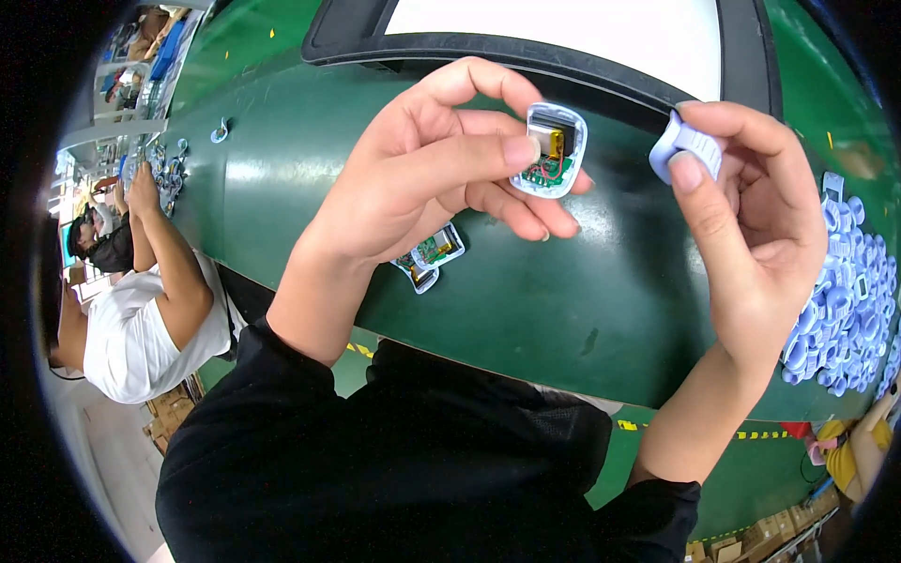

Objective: Assembling small electronic modules into purple plastic housings at a factory workbench.

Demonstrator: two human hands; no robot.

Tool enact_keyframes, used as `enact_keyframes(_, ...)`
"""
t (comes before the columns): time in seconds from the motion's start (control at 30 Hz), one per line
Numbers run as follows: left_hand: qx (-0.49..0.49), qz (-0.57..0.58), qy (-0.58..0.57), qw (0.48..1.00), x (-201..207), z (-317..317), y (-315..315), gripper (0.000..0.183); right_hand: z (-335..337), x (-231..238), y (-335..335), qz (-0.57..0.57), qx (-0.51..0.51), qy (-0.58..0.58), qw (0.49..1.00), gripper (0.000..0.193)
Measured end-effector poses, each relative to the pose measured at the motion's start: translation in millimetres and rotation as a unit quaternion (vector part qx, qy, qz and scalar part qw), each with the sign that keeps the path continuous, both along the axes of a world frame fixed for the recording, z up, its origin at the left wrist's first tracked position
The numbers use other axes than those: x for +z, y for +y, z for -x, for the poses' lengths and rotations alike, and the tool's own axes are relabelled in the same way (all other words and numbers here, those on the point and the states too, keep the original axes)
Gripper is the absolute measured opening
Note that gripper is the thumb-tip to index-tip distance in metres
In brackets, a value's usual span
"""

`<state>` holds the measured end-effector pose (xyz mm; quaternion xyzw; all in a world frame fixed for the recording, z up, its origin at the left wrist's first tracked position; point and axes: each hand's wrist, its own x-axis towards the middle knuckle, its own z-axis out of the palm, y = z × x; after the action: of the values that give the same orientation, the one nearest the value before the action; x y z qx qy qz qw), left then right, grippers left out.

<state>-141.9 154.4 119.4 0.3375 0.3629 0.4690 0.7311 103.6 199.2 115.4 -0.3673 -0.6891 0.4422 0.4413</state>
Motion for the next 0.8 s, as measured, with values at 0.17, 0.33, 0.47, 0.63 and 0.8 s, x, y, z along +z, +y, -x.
enact_keyframes(0.17,0.001,-0.005,0.003,1.0,4.7,-0.6,-0.1,0.027,-1.9,-3.7,4.1,0.0,0.028,0.032,0.999,0.031)
enact_keyframes(0.33,0.001,0.005,-0.001,1.0,5.2,-3.5,-1.5,0.026,3.1,-7.8,2.7,0.009,0.007,0.076,0.997,0.033)
enact_keyframes(0.47,0.008,0.004,0.003,1.0,4.8,-2.9,-3.4,0.025,7.3,-4.5,0.1,0.034,0.018,0.088,0.995,0.034)
enact_keyframes(0.63,0.01,0.014,-0.005,1.0,4.3,-3.8,-3.0,0.025,15.7,-5.3,-2.6,0.089,0.025,0.151,0.984,0.033)
enact_keyframes(0.8,0.004,0.011,-0.023,1.0,2.3,-4.0,-2.3,0.025,21.1,-2.7,-4.8,0.109,0.027,0.138,0.984,0.031)
